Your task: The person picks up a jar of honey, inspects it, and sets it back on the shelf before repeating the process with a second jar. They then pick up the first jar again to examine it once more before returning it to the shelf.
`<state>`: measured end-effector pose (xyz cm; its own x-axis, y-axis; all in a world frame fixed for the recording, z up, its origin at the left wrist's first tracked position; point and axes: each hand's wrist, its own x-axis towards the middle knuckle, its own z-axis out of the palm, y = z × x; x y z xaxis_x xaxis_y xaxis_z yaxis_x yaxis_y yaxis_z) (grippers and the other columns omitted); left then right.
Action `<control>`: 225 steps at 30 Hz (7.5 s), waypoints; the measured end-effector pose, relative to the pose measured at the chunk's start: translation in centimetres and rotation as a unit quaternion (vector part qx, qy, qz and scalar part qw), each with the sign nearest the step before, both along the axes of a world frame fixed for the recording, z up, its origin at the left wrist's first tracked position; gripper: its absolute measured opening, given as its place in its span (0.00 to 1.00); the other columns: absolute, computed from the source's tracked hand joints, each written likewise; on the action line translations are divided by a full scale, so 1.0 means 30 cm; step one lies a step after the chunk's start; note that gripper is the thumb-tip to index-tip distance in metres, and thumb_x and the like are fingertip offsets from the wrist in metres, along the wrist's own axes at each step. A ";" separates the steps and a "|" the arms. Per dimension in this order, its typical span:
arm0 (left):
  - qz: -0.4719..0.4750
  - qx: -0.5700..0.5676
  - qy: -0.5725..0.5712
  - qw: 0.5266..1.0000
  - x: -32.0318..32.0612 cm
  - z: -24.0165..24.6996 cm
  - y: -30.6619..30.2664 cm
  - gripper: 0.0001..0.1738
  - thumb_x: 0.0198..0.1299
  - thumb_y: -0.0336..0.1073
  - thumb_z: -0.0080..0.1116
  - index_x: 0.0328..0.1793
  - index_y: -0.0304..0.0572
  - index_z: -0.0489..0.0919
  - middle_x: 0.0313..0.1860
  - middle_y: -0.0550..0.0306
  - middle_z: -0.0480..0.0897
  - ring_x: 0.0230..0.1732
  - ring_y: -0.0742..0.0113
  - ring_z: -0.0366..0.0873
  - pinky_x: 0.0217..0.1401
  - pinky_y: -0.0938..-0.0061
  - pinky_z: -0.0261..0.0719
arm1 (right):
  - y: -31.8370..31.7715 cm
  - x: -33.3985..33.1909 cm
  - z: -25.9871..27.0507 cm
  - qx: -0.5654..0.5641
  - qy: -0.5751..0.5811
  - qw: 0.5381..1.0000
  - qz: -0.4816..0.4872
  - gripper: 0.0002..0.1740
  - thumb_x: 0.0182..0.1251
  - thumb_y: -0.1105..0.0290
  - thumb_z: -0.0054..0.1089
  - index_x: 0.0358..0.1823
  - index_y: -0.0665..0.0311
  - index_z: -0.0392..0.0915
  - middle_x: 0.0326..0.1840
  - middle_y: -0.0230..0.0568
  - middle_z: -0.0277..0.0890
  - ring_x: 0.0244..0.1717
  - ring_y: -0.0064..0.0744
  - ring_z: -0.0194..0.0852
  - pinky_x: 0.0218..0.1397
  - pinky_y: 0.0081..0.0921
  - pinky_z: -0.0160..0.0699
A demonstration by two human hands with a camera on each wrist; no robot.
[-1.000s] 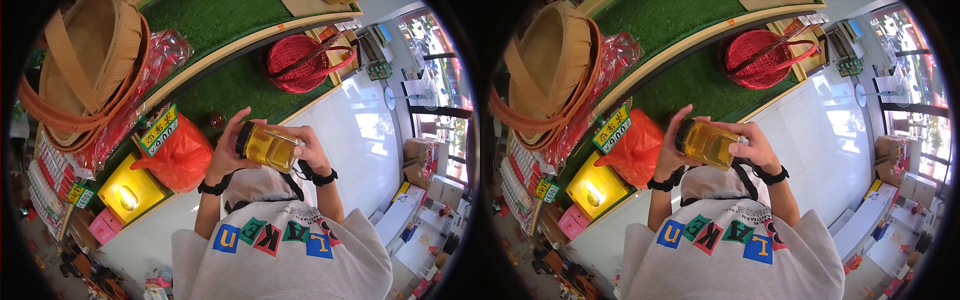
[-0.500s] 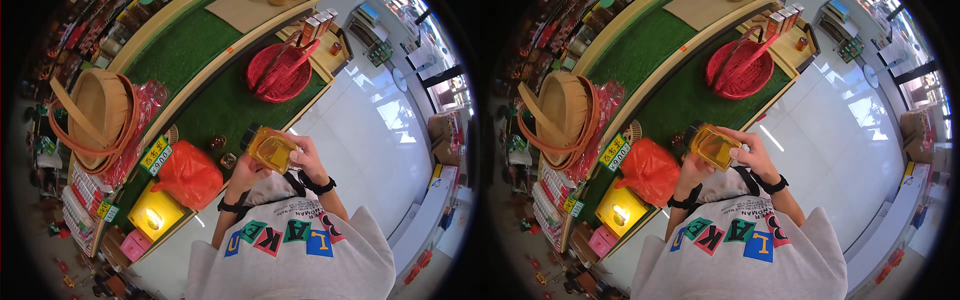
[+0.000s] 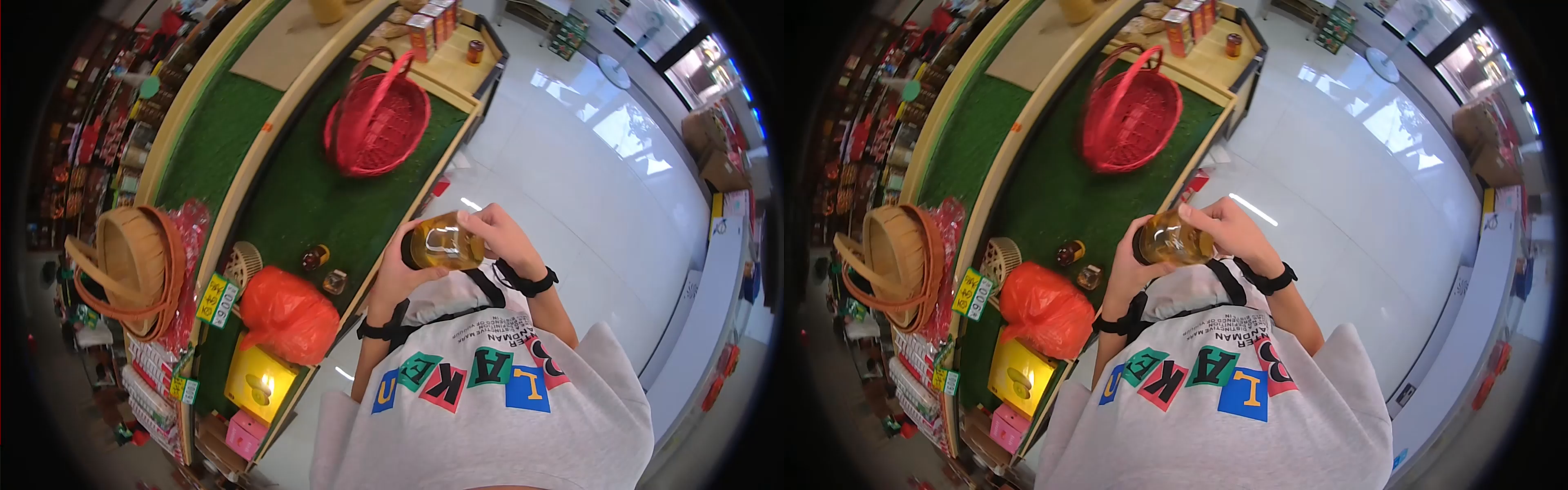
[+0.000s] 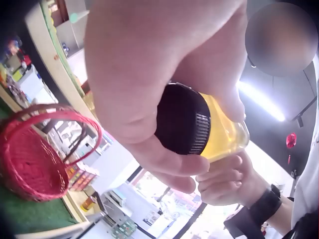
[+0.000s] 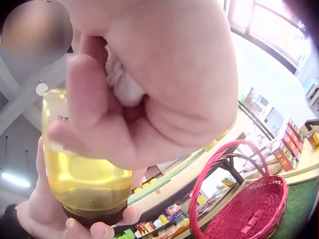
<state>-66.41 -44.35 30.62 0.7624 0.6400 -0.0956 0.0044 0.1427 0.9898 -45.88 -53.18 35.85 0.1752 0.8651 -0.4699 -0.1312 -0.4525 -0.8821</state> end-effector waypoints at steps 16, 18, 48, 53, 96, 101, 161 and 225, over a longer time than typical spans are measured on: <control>-0.166 -0.188 0.064 0.966 0.434 0.028 -0.141 0.35 0.60 0.50 0.68 0.63 0.32 0.68 0.43 0.50 0.84 0.37 0.65 0.87 0.32 0.80 0.81 | -0.293 0.279 -0.033 -0.038 -0.071 0.978 -0.191 0.44 0.72 0.36 0.44 0.06 0.65 0.67 0.04 0.32 0.61 0.07 0.22 0.59 0.14 0.22 0.60; -0.206 -0.192 0.083 0.956 0.464 0.026 -0.143 0.36 0.62 0.55 0.66 0.62 0.32 0.69 0.43 0.49 0.85 0.36 0.65 0.87 0.31 0.80 0.80 | -0.325 0.294 -0.042 -0.037 -0.065 0.972 -0.221 0.45 0.74 0.38 0.41 0.05 0.65 0.67 0.04 0.34 0.62 0.07 0.24 0.60 0.14 0.22 0.62; -0.348 -0.155 -0.078 0.921 1.441 0.112 -0.221 0.61 0.36 0.34 0.84 0.78 0.40 0.59 0.60 0.55 0.75 0.60 0.69 0.74 0.69 0.73 0.68 | -0.642 0.984 0.048 0.089 -0.106 0.935 -0.327 0.22 0.60 0.66 0.45 0.46 0.75 0.80 0.19 0.37 0.74 0.13 0.24 0.65 0.17 0.23 0.61; -0.331 -0.011 -0.119 0.936 1.444 0.176 -0.152 0.70 0.26 0.29 0.87 0.80 0.43 0.56 0.61 0.55 0.75 0.61 0.68 0.73 0.67 0.71 0.70 | -0.560 0.999 0.035 0.257 -0.187 0.906 -0.279 0.42 0.47 0.69 0.47 0.70 0.72 0.66 0.51 0.48 0.83 0.48 0.36 0.84 0.55 0.26 0.78; -0.060 -0.167 -0.300 0.937 1.659 0.162 -0.022 0.63 0.40 0.51 0.82 0.77 0.38 0.54 0.71 0.44 0.65 0.71 0.58 0.66 0.69 0.62 0.71 | -0.133 1.448 0.140 0.375 -0.144 0.914 -0.047 0.42 0.43 0.69 0.79 0.64 0.67 0.74 0.50 0.43 0.83 0.46 0.29 0.82 0.50 0.21 0.78; -0.314 -0.349 -0.513 0.719 1.900 0.161 0.033 0.54 0.46 0.65 0.73 0.69 0.40 0.59 0.62 0.44 0.67 0.63 0.48 0.70 0.58 0.56 0.80 | -0.190 1.633 0.216 0.341 -0.200 0.918 -0.001 0.36 0.44 0.69 0.78 0.61 0.61 0.78 0.43 0.40 0.84 0.26 0.21 0.70 0.30 0.17 0.67; 0.207 -0.013 0.056 0.977 1.947 0.033 0.729 0.23 0.77 0.46 0.32 0.60 0.33 0.69 0.48 0.44 0.79 0.49 0.52 0.77 0.58 0.65 0.71 | 0.896 1.877 -0.069 0.150 -0.079 0.959 0.228 0.35 0.63 0.54 0.68 0.64 0.71 0.68 0.48 0.47 0.82 0.50 0.35 0.79 0.60 0.32 0.73; 0.322 -0.061 0.265 0.907 2.062 -1.120 1.329 0.47 0.52 0.21 0.67 0.79 0.45 0.59 0.55 0.48 0.80 0.46 0.64 0.83 0.47 0.73 0.81 | 1.601 1.847 -1.400 -0.140 -0.182 0.943 0.240 0.34 0.69 0.58 0.59 0.71 0.68 0.64 0.53 0.55 0.78 0.49 0.49 0.78 0.55 0.34 0.74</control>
<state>-4.56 -4.49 -2.98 0.0617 0.8964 -0.4390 0.3514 0.3922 0.8501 9.53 -5.15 -6.15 -0.0100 0.7367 -0.6762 0.4365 -0.6052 -0.6658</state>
